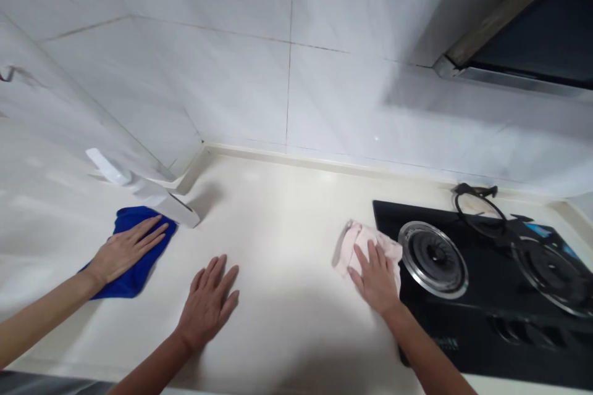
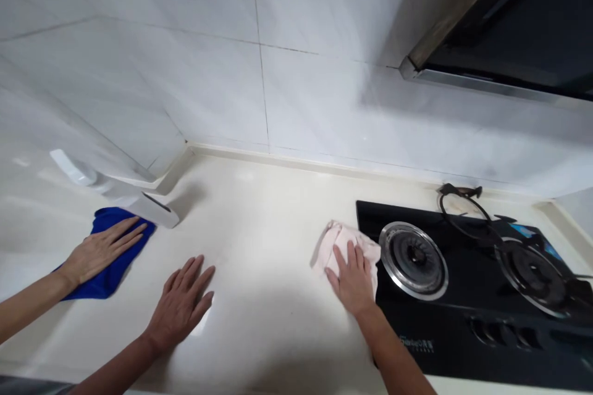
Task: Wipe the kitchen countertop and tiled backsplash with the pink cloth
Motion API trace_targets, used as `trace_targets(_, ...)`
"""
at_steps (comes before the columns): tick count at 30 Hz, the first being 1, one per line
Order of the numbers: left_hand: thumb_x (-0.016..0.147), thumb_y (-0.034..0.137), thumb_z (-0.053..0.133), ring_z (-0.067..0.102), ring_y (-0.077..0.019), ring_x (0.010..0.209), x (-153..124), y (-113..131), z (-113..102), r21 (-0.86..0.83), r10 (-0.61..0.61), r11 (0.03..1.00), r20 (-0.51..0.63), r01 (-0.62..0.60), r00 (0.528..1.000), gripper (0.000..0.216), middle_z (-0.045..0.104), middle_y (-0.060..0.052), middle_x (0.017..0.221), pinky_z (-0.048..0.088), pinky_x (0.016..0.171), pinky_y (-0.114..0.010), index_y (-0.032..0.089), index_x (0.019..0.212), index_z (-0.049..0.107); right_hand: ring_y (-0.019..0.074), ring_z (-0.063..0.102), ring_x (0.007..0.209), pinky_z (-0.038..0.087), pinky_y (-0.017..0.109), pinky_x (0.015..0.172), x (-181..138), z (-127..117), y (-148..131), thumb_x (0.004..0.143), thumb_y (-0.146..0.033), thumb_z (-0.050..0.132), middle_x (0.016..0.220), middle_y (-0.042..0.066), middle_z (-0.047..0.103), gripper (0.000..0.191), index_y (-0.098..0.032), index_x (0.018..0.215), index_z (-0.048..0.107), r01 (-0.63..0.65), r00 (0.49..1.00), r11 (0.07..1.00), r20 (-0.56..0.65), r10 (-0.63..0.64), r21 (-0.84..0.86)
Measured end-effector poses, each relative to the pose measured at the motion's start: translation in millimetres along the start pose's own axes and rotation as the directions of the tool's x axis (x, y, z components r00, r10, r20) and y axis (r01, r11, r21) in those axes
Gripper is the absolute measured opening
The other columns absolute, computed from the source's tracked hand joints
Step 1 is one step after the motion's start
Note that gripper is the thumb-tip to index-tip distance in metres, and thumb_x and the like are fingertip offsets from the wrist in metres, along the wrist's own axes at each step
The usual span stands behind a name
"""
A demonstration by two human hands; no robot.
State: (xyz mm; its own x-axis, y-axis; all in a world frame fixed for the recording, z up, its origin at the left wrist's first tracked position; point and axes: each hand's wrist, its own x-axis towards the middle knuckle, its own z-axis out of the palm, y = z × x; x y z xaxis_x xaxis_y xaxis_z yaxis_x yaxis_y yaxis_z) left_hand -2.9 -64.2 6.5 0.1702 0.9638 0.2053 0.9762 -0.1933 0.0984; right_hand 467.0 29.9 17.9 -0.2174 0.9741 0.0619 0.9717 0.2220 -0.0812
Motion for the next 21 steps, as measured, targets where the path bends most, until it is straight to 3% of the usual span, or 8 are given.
trace_targets(3,0.094,0.043,0.056,0.04,-0.0336,0.151,-0.2,-2.3,-0.6,0.014,0.007,1.0,-0.013,-0.007,1.0,0.054,0.045,-0.012,0.163,0.037,0.116,-0.052,0.031,0.146,0.056,0.0428,0.028,0.153,0.025,0.062,0.118,98.8,2.0,22.3,0.102,-0.049,0.042,0.166,0.022,0.034,0.061,-0.018,0.154,0.048,-0.023,0.999,0.999,-0.023,0.022,-0.026)
trace_targets(6,0.094,0.041,0.058,0.041,-0.0333,0.15,-0.1,-1.9,-3.8,0.049,0.046,0.998,-0.055,-0.044,0.997,0.053,0.045,-0.013,0.163,0.037,0.115,-0.049,0.029,0.146,0.057,0.0445,0.024,0.154,0.021,0.063,0.118,179.7,8.2,31.6,0.102,-0.053,0.037,0.167,0.027,0.028,0.067,-0.013,0.156,0.044,-0.223,0.973,0.975,-0.056,0.222,-0.008)
trace_targets(9,0.095,0.037,0.059,0.041,-0.0329,0.15,0.2,0.5,-7.3,0.083,0.074,0.994,-0.077,-0.068,0.994,0.052,0.042,-0.014,0.164,0.034,0.116,-0.048,0.027,0.146,0.057,0.051,0.019,0.153,0.021,0.07,0.115,242.2,14.9,10.9,0.099,-0.063,0.036,0.165,0.033,0.024,0.08,-0.007,0.156,0.041,-0.528,0.847,0.847,-0.036,0.531,0.068)
trace_targets(11,0.095,0.035,0.06,0.039,-0.0337,0.151,0.0,2.1,-8.6,0.088,0.075,0.994,-0.074,-0.068,0.994,0.053,0.038,-0.014,0.166,0.032,0.117,-0.048,0.026,0.147,0.055,0.0543,0.017,0.152,0.02,0.074,0.112,271.5,19.1,-26.4,0.098,-0.065,0.034,0.164,0.038,0.022,0.089,0.001,0.158,0.032,-0.601,0.795,0.792,-0.017,0.606,0.106)
trace_targets(13,0.095,0.033,0.061,0.036,-0.0347,0.153,-1.0,3.3,-9.2,0.077,0.069,0.995,-0.071,-0.063,0.995,0.055,0.034,-0.014,0.168,0.03,0.118,-0.049,0.026,0.149,0.053,0.0554,0.015,0.152,0.019,0.075,0.111,290.4,23.2,-79.7,0.098,-0.063,0.035,0.16,0.042,0.025,0.093,0.007,0.158,0.027,-0.551,0.831,0.827,-0.013,0.556,0.111)
trace_targets(17,0.095,0.032,0.061,0.034,-0.0341,0.154,-4.5,4.6,-8.9,0.042,0.04,0.998,-0.064,-0.038,0.997,0.059,0.031,-0.013,0.17,0.03,0.119,-0.049,0.028,0.152,0.05,0.0547,0.017,0.151,0.015,0.071,0.114,305.8,29.3,-201.2,0.098,-0.061,0.041,0.153,0.042,0.037,0.087,0.006,0.153,0.036,-0.345,0.938,0.93,0.032,0.344,0.128)
trace_targets(19,0.095,0.033,0.061,0.035,-0.0334,0.153,-6.2,4.9,-8.6,0.034,0.031,0.999,-0.066,-0.029,0.997,0.059,0.032,-0.012,0.17,0.031,0.119,-0.049,0.029,0.152,0.049,0.0513,0.018,0.153,0.013,0.067,0.117,308.3,29.8,-254.1,0.101,-0.058,0.038,0.157,0.037,0.037,0.081,0.0,0.156,0.037,-0.175,0.984,0.969,0.073,0.164,0.173)
trace_targets(21,0.095,0.034,0.061,0.036,-0.033,0.153,-7.1,5.0,-8.8,0.033,0.028,0.999,-0.071,-0.026,0.997,0.059,0.034,-0.011,0.169,0.032,0.119,-0.049,0.029,0.153,0.049,0.0453,0.017,0.155,0.013,0.062,0.119,311.2,28.2,-295.4,0.104,-0.056,0.036,0.162,0.029,0.035,0.073,-0.01,0.16,0.036,0.067,0.992,0.97,0.092,-0.091,0.234)
